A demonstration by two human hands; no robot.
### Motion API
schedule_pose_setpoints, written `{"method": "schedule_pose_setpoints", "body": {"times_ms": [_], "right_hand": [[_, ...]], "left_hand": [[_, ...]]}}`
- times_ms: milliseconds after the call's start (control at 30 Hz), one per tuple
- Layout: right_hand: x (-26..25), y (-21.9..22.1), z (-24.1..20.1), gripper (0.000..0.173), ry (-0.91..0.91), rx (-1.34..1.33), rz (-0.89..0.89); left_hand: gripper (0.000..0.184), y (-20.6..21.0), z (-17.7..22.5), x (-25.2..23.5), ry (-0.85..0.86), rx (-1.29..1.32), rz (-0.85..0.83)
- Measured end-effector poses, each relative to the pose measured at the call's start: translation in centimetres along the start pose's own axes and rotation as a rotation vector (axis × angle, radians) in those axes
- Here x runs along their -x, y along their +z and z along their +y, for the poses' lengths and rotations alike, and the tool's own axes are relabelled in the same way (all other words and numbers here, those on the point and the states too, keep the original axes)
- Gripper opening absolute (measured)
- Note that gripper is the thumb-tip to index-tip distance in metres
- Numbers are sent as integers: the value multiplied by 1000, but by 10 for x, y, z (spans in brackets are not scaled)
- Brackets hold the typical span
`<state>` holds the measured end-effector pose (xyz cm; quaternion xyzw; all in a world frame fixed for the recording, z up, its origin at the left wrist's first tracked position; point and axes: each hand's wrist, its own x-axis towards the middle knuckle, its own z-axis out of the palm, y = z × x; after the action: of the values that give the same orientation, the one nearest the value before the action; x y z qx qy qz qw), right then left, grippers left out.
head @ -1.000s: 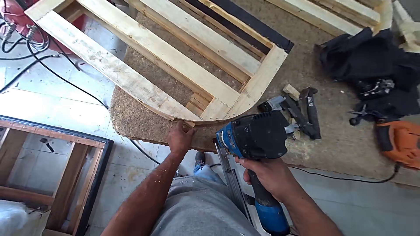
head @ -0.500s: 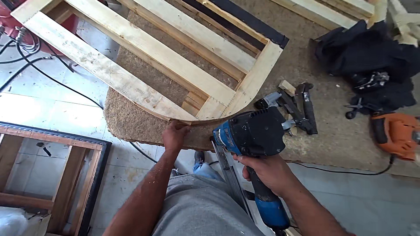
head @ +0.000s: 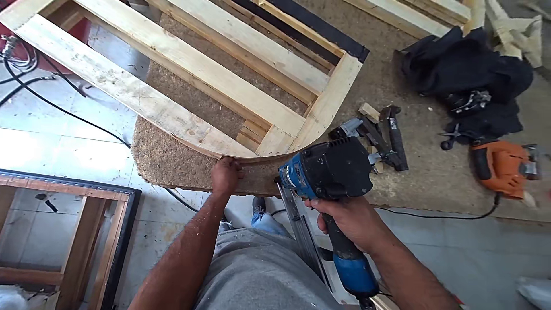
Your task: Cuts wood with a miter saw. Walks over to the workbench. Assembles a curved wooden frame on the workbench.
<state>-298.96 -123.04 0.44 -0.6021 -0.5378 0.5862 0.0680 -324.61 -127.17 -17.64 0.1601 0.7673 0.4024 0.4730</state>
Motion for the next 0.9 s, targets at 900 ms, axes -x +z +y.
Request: {"method": "schedule_pose_setpoints", "body": {"times_ms": [900], "right_hand": [[19, 58, -115, 14, -10, -127, -9]], "left_hand": [[27, -8, -7, -4, 173, -261, -25]]}}
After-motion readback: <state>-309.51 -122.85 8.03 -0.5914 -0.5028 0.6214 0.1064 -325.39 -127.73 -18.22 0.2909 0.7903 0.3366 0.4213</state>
